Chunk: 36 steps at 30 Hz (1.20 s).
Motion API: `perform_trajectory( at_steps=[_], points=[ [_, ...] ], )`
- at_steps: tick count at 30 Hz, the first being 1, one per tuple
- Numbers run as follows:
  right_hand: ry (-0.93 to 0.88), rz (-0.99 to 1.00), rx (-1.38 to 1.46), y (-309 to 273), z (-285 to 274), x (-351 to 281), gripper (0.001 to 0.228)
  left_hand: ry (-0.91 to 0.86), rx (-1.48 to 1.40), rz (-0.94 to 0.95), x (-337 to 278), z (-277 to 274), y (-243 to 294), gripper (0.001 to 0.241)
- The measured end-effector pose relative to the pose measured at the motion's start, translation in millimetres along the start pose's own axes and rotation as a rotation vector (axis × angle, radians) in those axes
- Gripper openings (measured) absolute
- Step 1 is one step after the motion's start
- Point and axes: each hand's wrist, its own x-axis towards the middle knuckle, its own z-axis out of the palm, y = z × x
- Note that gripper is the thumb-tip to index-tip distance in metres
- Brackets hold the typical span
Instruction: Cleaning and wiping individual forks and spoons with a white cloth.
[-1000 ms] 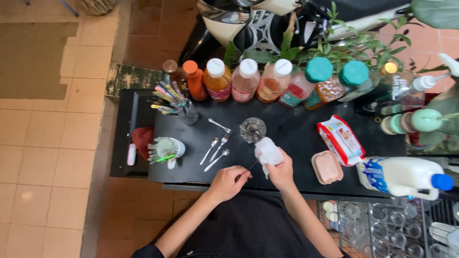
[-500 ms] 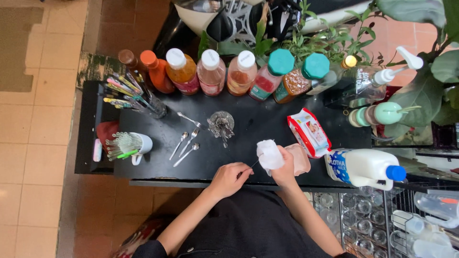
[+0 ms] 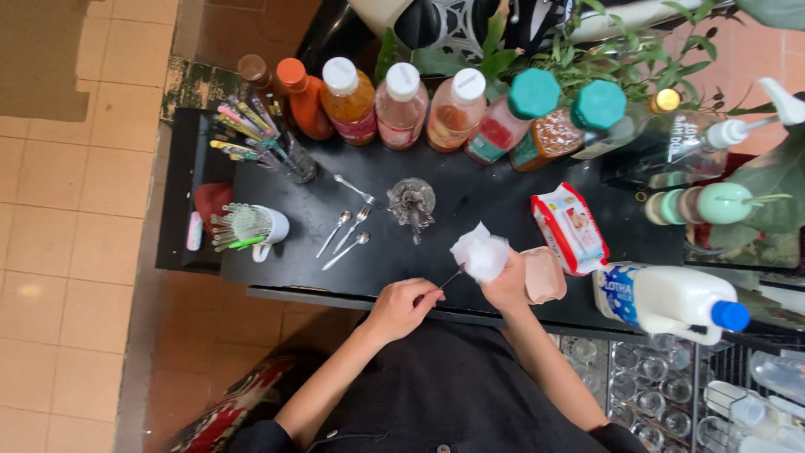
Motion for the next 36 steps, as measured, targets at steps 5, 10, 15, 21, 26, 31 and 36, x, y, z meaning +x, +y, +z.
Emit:
perform_trajectory(
  at_steps=[5, 10, 15, 21, 26, 31, 36],
  points=[
    [0.044, 0.093, 0.026, 25, 29, -2, 0.016, -0.059, -0.028, -0.078, -7, -29, 1, 0.022],
    [0.124, 0.110, 0.176, -19, 75, 7, 0.019, -0.098, -0.052, -0.085, -13, -53, -21, 0.022],
    [0.135, 0.208, -0.046, 17, 92, 0, 0.016, -0.119, -0.016, -0.073, -11, -82, -21, 0.022],
    [0.011, 0.281, 0.219, -40, 102, 12, 0.022, -0.115, -0.002, -0.115, -6, -96, -26, 0.021],
    [0.145, 0.183, 0.052, -46, 87, 7, 0.016, -0.092, -0.051, -0.064, 0, -84, -22, 0.020],
    [0.210, 0.242, -0.062, -21, 45, -5, 0.017, -0.131, -0.066, -0.057, 8, -55, -9, 0.021],
    [0.072, 0.105, 0.068, -29, 14, -7, 0.017, -0.116, -0.066, -0.041, 15, -23, 0, 0.020]
  ],
)
